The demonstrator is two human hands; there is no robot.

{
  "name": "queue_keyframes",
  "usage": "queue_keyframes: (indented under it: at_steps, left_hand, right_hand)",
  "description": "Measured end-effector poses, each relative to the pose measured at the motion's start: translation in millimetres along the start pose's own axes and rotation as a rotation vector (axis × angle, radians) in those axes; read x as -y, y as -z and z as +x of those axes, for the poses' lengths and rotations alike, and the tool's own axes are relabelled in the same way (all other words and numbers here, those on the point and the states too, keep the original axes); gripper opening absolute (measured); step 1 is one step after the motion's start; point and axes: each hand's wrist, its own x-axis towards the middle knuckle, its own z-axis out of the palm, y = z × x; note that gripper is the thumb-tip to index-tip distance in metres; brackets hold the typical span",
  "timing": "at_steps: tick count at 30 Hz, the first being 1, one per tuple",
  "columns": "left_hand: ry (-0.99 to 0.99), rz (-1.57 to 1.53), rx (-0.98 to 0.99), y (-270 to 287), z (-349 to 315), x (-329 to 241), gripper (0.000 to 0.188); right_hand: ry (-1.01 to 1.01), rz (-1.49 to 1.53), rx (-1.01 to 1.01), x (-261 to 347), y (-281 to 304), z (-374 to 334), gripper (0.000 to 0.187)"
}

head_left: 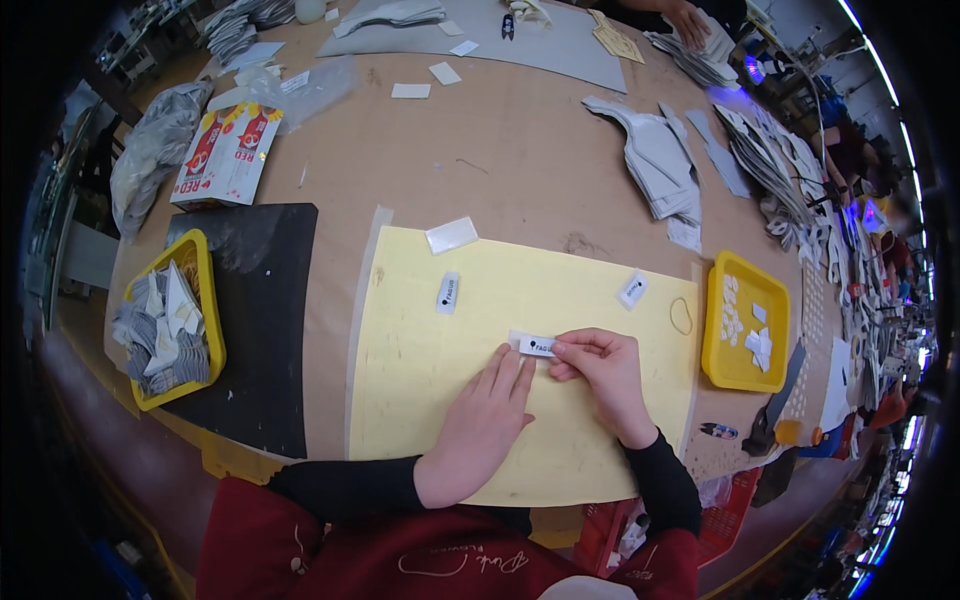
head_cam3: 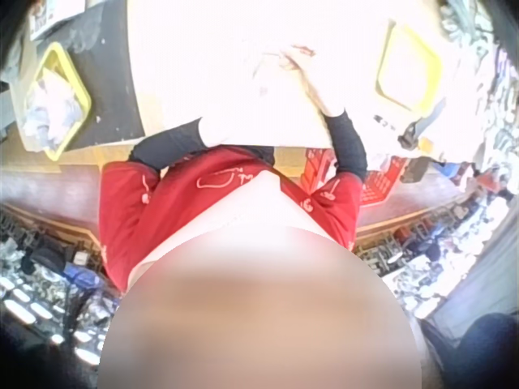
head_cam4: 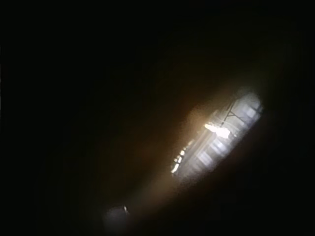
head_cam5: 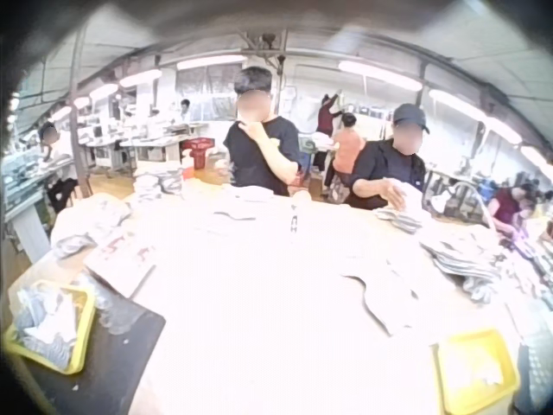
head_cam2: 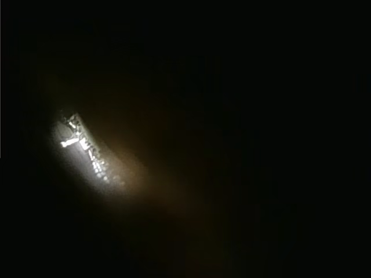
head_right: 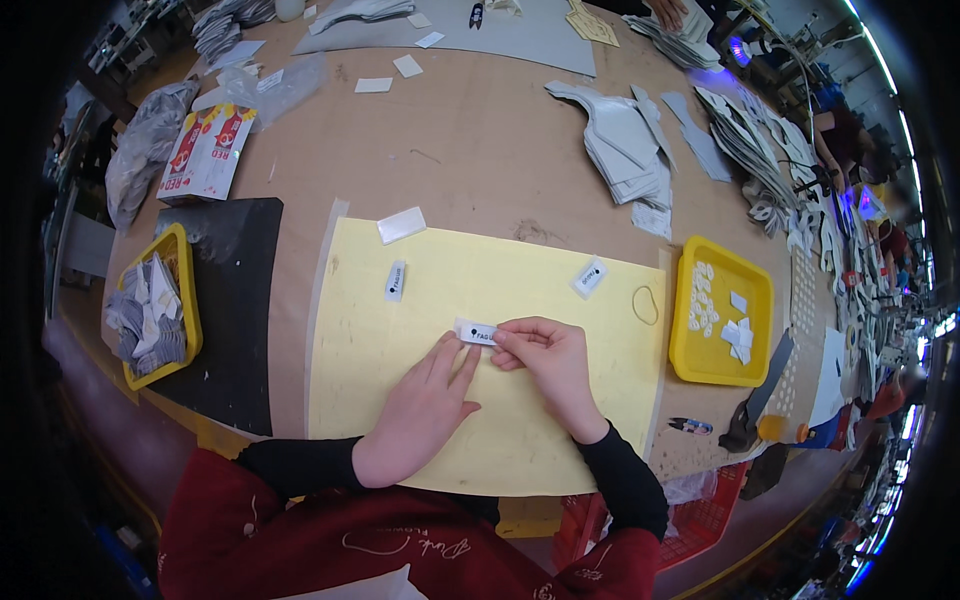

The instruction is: The person attaches small white labels to light-colored fabric pieces at a workbench. They pick up labels and fabric, press the labels onto the fabric, and place the labeled pieces into a yellow tray. Other workers are visible in the background performing similar tasks.

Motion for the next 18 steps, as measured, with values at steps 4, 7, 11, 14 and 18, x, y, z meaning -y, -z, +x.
queue_keyframes:
  at_steps: [4, 7, 11, 14, 18]
  left_hand:
    - [0.005, 0.086, 0.036, -1.5, -1.9, -4.3, 0.068]
    - [-0.011, 0.16, 0.054, -3.7, -4.3, -6.8, 0.067]
    - [-0.004, 0.219, 0.083, -2.5, -6.7, -9.2, 0.068]
    - [0.013, 0.271, 0.064, -1.4, -7.3, -12.5, 0.068]
    - [0.031, 0.262, 0.075, -2.1, -7.3, -13.5, 0.067]
  right_hand:
    - [-0.029, -0.11, 0.008, 0.1, -1.7, 0.7, 0.015]
    - [-0.035, -0.143, 0.004, -1.6, -4.2, -0.1, 0.015]
    - [-0.04, -0.171, -0.017, -4.6, -7.7, -1.5, 0.015]
    - [-0.034, -0.18, -0.029, -5.4, -9.3, -2.4, 0.015]
    - [-0.02, -0.203, -0.039, -6.1, -10.7, -2.9, 0.013]
